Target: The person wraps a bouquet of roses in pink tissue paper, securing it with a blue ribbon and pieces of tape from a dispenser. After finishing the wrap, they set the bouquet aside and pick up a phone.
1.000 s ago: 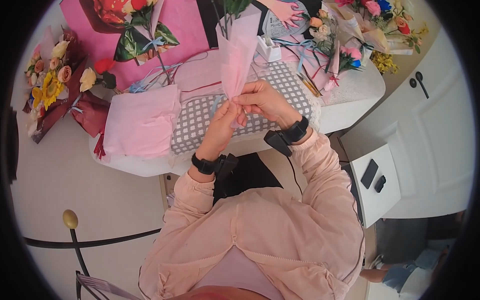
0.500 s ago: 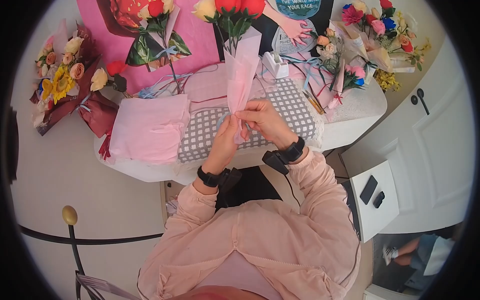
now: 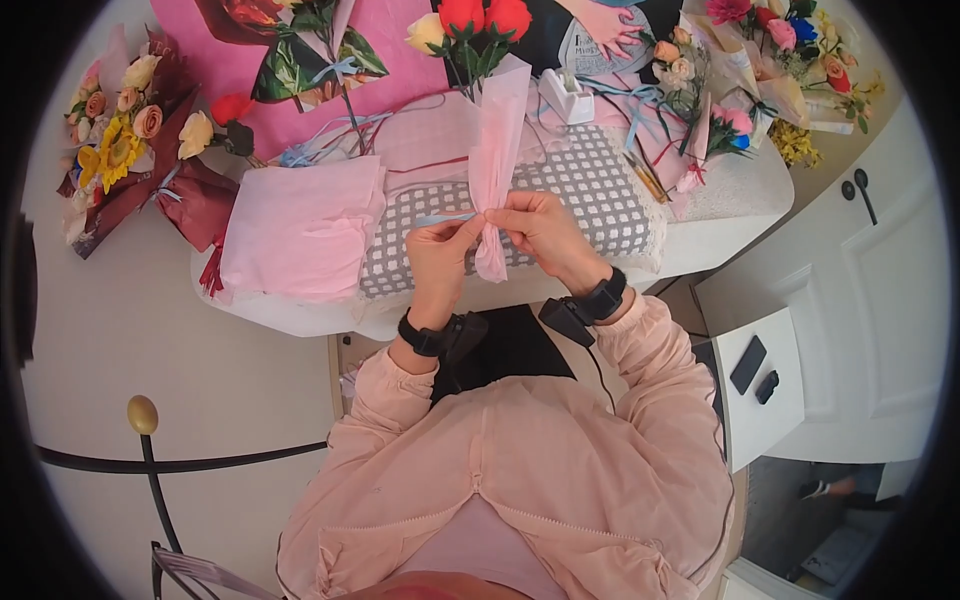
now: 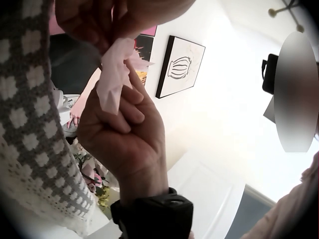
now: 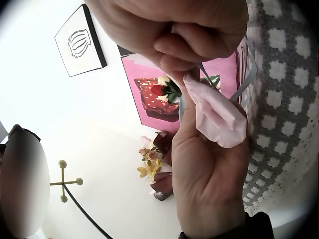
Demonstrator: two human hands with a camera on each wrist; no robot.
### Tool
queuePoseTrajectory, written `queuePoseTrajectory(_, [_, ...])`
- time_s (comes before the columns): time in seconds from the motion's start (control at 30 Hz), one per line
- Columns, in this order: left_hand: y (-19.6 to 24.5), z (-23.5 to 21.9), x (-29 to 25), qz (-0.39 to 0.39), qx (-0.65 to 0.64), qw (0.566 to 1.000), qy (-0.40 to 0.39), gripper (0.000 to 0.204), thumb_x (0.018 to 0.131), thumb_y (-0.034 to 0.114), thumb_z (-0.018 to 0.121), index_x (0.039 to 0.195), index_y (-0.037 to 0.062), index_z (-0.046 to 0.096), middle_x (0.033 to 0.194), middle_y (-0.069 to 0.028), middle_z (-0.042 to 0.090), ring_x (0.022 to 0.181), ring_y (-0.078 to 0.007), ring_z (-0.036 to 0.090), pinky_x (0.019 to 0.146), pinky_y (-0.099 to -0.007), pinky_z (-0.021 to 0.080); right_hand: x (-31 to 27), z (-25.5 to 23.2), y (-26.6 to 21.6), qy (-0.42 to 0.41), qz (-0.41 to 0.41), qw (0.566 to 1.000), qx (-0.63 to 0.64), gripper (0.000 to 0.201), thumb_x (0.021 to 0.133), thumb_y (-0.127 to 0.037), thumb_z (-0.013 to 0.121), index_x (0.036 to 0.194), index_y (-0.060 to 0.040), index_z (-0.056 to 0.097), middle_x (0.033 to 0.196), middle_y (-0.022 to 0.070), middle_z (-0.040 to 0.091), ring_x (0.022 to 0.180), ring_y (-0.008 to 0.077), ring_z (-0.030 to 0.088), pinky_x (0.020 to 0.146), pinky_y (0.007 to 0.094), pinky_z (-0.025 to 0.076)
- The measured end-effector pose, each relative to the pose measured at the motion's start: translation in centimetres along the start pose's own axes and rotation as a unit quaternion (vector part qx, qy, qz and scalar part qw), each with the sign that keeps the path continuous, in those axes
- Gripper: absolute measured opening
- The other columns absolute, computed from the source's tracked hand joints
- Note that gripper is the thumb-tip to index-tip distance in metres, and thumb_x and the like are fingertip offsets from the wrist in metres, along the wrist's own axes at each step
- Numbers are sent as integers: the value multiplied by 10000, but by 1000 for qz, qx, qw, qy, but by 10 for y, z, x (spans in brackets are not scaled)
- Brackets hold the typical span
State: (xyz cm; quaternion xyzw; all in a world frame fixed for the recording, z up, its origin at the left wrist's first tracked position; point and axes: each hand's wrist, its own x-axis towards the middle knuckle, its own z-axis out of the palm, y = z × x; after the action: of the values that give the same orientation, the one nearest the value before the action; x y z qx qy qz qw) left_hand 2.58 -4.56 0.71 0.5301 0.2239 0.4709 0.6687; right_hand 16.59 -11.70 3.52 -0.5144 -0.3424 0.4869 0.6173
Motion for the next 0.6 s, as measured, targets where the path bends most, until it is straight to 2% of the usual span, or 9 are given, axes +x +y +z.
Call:
queuePoseTrajectory(0.17, [0, -5, -1, 46, 147, 988, 7, 66, 823, 34, 720, 861, -20, 711, 747, -41, 685, 639, -64, 591, 560, -208, 455, 2, -3, 10, -1, 31, 999, -11, 130, 873, -148, 672, 808, -36, 667, 581, -58, 494, 473, 18, 393, 414, 180, 255])
queuePoseTrajectory(0.23, [1, -7, -1, 55, 188, 981, -1, 63, 821, 32, 716, 839, -26, 699, 757, -42, 684, 645, -67, 600, 565, -215, 466, 1, -3, 11, -4, 40, 999, -17, 133, 872, -149, 670, 793, -42, 660, 583, -57, 492, 476, 17, 392, 416, 181, 252])
queuePoseTrajectory(0.33, [5, -8, 2, 109, 210, 971, -20, 62, 809, 22, 707, 822, -33, 683, 758, -47, 673, 642, -87, 611, 575, -228, 472, -3, 0, 7, -9, 47, 998, -32, 137, 866, -149, 663, 774, -49, 647, 585, -53, 490, 482, 17, 393, 420, 187, 245])
queuePoseTrajectory(0.43, [20, -7, 6, 183, 293, 936, -70, 67, 784, 14, 703, 829, -30, 679, 746, -63, 651, 640, -128, 626, 593, -242, 479, -5, 4, 7, 1, 58, 997, -57, 137, 852, -152, 657, 761, -52, 635, 586, -48, 486, 484, 23, 390, 420, 198, 240])
queuePoseTrajectory(0.6, [32, -2, 18, 205, 308, 914, -165, 84, 759, 24, 685, 839, -2, 686, 757, -107, 636, 647, -219, 636, 591, -292, 489, -11, 8, -2, 6, 68, 990, -122, 138, 832, -160, 658, 766, -41, 632, 597, -31, 500, 495, 35, 398, 424, 209, 254])
